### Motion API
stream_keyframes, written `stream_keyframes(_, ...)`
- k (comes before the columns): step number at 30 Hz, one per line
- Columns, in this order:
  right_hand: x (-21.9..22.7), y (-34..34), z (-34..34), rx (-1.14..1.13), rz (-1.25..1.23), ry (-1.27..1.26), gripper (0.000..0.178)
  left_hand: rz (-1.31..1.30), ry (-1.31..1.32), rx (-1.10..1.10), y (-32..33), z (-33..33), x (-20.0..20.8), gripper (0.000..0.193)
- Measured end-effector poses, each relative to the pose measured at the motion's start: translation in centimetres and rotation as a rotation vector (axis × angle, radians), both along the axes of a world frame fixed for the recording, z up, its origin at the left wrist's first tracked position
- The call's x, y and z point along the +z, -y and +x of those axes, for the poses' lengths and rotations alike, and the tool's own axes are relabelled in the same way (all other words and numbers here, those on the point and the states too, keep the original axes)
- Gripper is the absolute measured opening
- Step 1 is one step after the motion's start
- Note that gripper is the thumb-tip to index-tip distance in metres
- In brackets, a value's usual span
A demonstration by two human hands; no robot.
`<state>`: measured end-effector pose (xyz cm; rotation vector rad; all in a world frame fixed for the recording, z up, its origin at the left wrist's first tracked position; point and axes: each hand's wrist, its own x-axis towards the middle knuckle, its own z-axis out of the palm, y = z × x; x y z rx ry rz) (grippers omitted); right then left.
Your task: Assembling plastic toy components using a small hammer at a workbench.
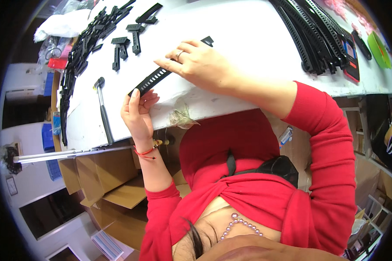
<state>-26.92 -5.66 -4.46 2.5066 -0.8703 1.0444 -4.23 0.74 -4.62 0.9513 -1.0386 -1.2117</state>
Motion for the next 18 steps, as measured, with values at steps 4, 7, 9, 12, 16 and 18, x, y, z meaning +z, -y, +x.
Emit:
stream_keyframes(4, 0.1, -0.4, 0.2, -0.062, -0.058, -0.003, 0.043, -0.107, 0.089, 0.142, -0.4, -1.8, 0.5, 0.033)
stream_keyframes(7, 0.4, -0.6, 0.1, -0.068, -0.040, 0.005, 0.042, -0.083, 0.142, 0.085, -0.4, -1.0, 0.0, 0.038)
stream_keyframes(9, 0.4, -0.7, 0.1, -0.061, 0.014, 0.017, 0.043, -0.077, 0.145, 0.091, -0.4, -1.1, 0.0, 0.037)
stream_keyframes(12, 0.4, -0.6, 0.1, -0.064, 0.024, 0.010, 0.043, -0.072, 0.154, 0.095, -0.4, -1.4, 0.1, 0.036)
stream_keyframes(16, 0.5, -0.7, 0.1, -0.067, 0.038, 0.006, 0.044, -0.080, 0.169, 0.089, -0.4, -1.4, 0.0, 0.035)
stream_keyframes(18, 0.4, -0.7, 0.2, -0.082, 0.025, 0.001, 0.044, -0.080, 0.170, 0.092, -0.3, -1.3, -0.1, 0.035)
